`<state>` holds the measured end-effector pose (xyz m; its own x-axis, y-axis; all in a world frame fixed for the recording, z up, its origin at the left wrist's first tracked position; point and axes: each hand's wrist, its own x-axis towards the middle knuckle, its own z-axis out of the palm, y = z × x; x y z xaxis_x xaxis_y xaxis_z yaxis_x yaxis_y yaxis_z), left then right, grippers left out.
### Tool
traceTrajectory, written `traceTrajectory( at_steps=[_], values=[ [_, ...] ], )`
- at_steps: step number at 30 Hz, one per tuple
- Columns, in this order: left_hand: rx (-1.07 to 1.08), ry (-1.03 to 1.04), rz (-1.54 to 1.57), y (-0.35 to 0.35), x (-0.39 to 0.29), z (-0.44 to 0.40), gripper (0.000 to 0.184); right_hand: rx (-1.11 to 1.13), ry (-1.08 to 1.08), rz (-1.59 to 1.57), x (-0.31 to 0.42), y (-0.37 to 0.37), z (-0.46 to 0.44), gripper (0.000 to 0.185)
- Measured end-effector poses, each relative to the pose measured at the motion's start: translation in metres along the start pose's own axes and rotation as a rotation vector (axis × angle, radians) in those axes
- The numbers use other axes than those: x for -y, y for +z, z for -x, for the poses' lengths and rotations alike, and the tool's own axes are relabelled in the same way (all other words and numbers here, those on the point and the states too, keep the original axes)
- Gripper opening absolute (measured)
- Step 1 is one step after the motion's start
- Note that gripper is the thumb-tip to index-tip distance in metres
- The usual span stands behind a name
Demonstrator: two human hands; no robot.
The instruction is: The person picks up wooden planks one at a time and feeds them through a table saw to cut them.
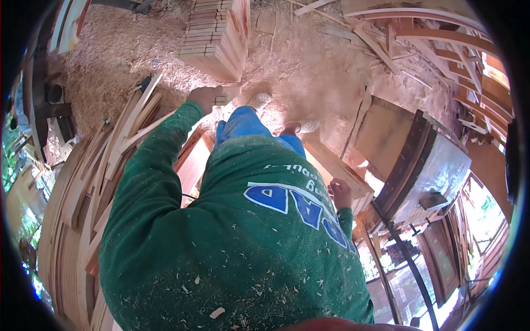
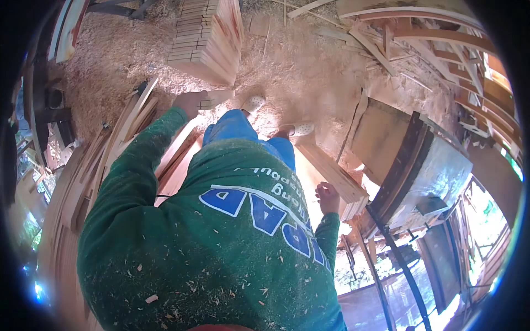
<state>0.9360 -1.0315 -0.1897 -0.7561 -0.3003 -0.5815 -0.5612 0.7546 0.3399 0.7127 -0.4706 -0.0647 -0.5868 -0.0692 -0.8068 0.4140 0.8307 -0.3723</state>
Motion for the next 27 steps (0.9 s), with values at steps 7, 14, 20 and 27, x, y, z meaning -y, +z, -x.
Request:
traceTrajectory(
  at_steps=[7,14,20,27],
  values=[
    [-0.038,0.065,-0.016,0.003,0.034,-0.034,0.049,0.025,-0.046,0.181,0.014,0.004,0.022,0.027],
    [0.009,0.035,-0.012,0.000,0.040,-0.046,0.054,-0.040,-0.002,0.093,0.013,-0.004,0.027,0.027],
    [-0.460,-0.016,-0.118,-0.006,0.019,-0.034,0.063,-0.005,-0.099,0.130,0.027,0.008,0.017,0.030],
    [-0.332,-0.203,-0.157,-0.003,0.004,-0.034,0.076,0.014,-0.185,0.168,0.014,0.011,-0.001,0.031]
  ],
)
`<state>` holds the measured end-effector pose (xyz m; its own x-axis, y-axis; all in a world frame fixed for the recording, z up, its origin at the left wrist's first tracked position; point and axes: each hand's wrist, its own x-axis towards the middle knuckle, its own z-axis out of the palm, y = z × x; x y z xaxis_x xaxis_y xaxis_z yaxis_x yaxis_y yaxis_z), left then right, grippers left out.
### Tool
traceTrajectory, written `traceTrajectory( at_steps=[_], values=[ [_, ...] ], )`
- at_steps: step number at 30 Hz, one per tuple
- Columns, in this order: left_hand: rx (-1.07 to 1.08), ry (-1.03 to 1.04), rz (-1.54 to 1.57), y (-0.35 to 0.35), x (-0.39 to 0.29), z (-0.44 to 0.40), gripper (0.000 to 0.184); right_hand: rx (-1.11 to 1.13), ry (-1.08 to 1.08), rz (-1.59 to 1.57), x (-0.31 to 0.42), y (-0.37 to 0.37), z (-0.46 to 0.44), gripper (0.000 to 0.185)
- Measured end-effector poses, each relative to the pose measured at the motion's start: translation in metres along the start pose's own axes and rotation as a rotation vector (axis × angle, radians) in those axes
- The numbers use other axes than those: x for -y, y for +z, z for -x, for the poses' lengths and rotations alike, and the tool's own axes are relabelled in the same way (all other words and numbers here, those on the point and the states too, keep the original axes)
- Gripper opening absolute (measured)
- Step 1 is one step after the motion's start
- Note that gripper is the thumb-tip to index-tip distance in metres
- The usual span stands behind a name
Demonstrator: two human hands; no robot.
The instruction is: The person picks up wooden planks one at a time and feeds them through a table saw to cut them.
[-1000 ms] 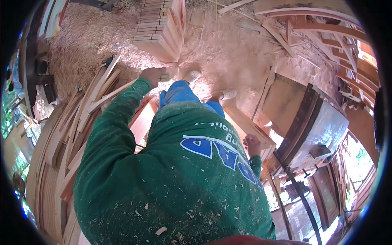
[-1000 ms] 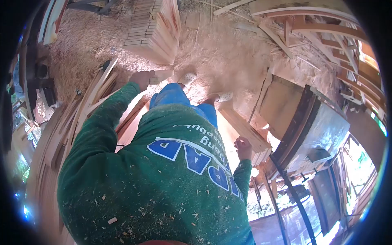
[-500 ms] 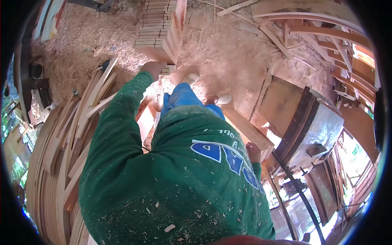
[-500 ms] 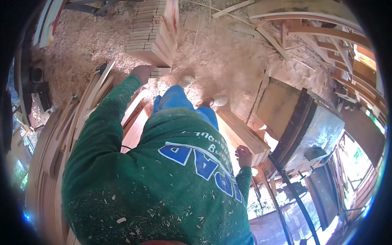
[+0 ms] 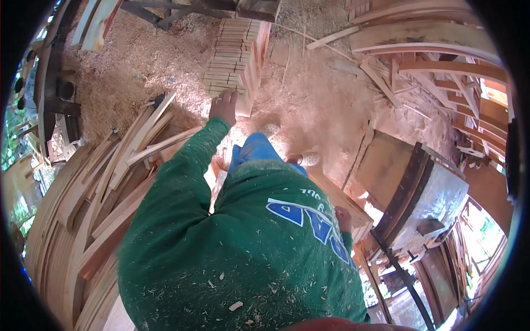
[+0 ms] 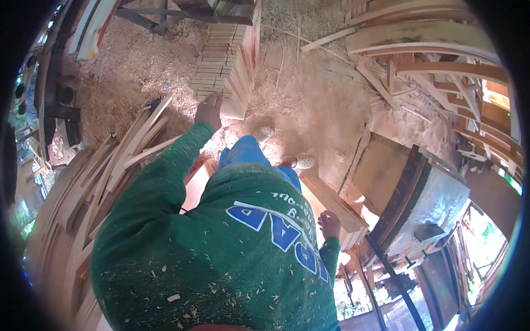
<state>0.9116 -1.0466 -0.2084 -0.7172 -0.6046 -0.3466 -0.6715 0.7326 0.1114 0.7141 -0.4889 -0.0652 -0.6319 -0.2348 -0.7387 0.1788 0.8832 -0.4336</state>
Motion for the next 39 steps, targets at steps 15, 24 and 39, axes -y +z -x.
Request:
traceTrajectory(
  at_steps=[15,24,39],
  values=[
    [0.239,-0.215,0.047,-0.023,-0.001,-0.010,0.088,-0.008,0.024,-0.120,0.005,0.022,-0.007,0.018],
    [0.272,-0.199,-0.005,-0.029,-0.024,-0.010,0.086,-0.090,0.207,-0.324,-0.050,0.047,-0.031,0.013],
    [0.528,0.386,0.264,0.048,-0.179,-0.031,0.034,-0.643,0.230,0.125,-0.253,0.063,-0.039,0.055]
  ],
)
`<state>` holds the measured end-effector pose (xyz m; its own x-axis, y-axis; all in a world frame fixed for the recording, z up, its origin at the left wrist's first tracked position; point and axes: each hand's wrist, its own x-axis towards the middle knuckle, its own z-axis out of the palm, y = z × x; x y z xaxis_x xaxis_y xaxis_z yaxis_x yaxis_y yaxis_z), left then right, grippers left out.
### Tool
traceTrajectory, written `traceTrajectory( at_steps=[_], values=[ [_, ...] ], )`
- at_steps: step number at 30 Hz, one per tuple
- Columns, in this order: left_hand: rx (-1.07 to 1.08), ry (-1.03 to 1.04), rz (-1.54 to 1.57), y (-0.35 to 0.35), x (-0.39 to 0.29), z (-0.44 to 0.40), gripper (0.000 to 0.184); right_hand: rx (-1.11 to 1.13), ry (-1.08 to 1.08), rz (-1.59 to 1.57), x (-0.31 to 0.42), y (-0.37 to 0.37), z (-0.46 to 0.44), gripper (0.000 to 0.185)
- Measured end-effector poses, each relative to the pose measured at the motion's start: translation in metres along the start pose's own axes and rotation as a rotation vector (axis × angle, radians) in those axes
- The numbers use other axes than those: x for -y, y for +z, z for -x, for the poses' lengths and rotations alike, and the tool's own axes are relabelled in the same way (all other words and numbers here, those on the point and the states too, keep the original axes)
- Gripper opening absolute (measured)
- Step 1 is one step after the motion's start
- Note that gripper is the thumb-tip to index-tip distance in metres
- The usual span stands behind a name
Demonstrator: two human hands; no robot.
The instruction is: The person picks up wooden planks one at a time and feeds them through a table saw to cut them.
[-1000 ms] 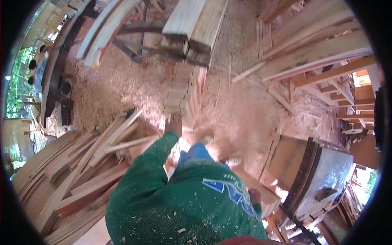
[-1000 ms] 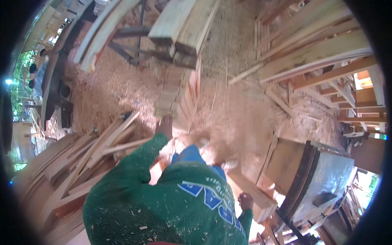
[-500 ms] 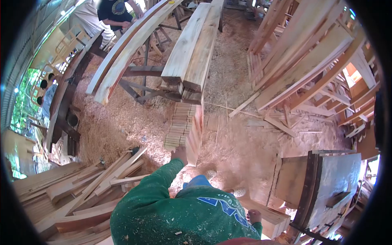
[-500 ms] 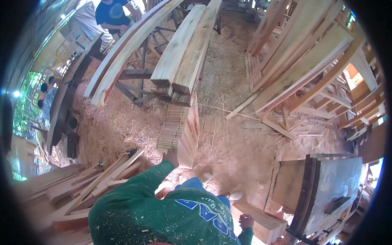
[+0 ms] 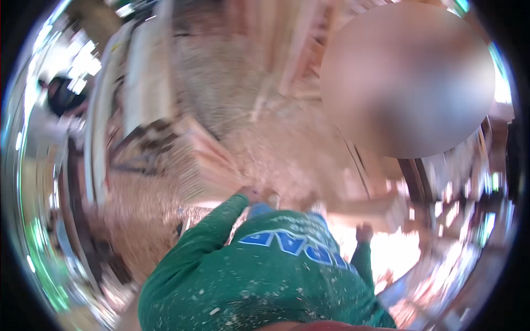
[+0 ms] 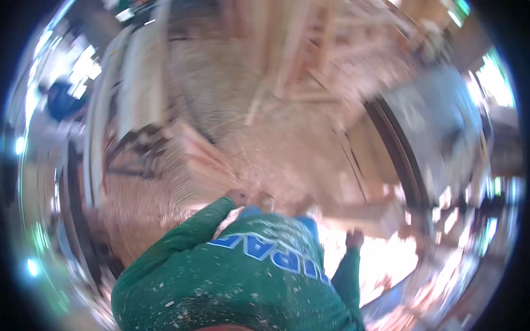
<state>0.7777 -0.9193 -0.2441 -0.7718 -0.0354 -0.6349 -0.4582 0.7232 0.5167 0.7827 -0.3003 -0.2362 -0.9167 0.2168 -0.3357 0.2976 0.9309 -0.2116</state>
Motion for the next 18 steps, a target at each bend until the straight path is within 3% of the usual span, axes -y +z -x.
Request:
traceTrajectory(
  at_steps=[1,2,3,4,7,11,13,18],
  values=[
    [-0.020,0.073,-0.075,0.001,0.000,-0.006,0.034,-0.165,-0.040,-0.201,-0.018,0.011,0.006,0.053],
    [0.070,0.068,-0.064,0.002,0.001,-0.017,0.033,-0.405,-0.104,-0.153,-0.032,0.020,0.014,0.049],
    [0.054,0.093,-0.105,-0.023,-0.044,0.007,0.032,-0.271,0.125,-0.417,-0.010,-0.025,0.033,0.047],
    [0.062,0.095,-0.182,-0.021,-0.054,-0.001,0.035,-0.310,0.212,-0.525,-0.030,-0.019,0.037,0.047],
    [0.088,0.084,-0.199,-0.018,-0.093,-0.017,0.042,-0.298,0.505,-0.356,-0.018,-0.084,0.055,0.058],
    [0.236,0.119,-0.233,0.000,-0.113,-0.051,0.047,-0.266,0.560,-0.294,-0.033,-0.121,0.040,0.060],
    [0.252,0.190,-0.323,0.007,-0.129,-0.062,0.048,-0.218,0.477,-0.238,-0.045,-0.114,0.025,0.064],
    [0.259,0.179,-0.235,0.003,-0.215,-0.052,0.048,-0.090,0.406,-0.102,-0.043,-0.101,-0.009,0.075]
  ],
)
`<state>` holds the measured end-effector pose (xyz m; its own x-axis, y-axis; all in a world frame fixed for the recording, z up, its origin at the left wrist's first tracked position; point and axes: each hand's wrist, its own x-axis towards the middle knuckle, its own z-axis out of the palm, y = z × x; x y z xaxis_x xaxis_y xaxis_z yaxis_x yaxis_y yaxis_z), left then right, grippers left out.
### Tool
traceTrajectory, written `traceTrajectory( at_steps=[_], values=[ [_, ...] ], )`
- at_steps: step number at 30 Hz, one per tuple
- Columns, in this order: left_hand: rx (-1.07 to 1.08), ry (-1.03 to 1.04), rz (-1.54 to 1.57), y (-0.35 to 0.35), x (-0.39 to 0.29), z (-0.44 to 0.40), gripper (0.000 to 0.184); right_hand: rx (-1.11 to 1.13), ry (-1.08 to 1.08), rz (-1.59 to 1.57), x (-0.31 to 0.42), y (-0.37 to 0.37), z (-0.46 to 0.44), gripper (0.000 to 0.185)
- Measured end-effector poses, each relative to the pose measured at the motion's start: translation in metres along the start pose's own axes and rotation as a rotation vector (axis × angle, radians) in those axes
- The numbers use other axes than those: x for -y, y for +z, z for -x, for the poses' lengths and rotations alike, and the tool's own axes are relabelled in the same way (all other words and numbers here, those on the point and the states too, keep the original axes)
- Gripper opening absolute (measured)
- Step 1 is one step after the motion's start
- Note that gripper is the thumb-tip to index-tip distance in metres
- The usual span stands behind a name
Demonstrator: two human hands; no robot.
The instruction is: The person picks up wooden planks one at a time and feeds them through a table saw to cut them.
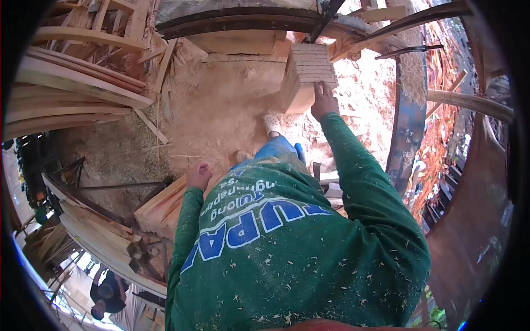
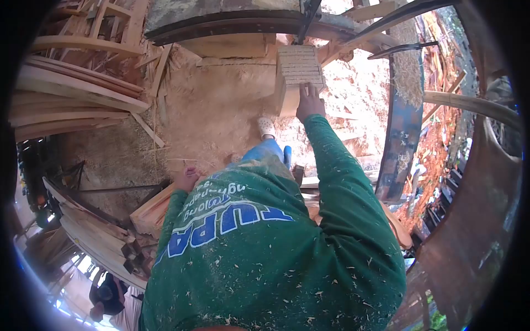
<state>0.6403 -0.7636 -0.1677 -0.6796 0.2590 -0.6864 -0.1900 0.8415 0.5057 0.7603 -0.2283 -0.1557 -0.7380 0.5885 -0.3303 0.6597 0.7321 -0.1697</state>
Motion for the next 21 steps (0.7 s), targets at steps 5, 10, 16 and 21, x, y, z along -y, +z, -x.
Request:
traceTrajectory(
  at_steps=[5,10,16,21],
  values=[
    [0.003,-0.050,0.050,-0.018,-0.048,0.008,0.046,-0.022,0.006,0.109,0.005,0.026,0.007,0.062],
    [-0.085,0.001,-0.035,-0.020,-0.054,0.000,0.045,0.008,-0.046,0.175,-0.012,0.009,0.025,0.044],
    [-0.088,-0.119,-0.062,-0.030,-0.036,0.021,0.045,0.563,-0.203,0.314,-0.036,0.033,0.005,0.048],
    [-0.066,-0.198,-0.001,-0.027,0.042,-0.008,0.049,0.626,-0.229,0.292,0.058,0.001,-0.021,0.042]
  ],
)
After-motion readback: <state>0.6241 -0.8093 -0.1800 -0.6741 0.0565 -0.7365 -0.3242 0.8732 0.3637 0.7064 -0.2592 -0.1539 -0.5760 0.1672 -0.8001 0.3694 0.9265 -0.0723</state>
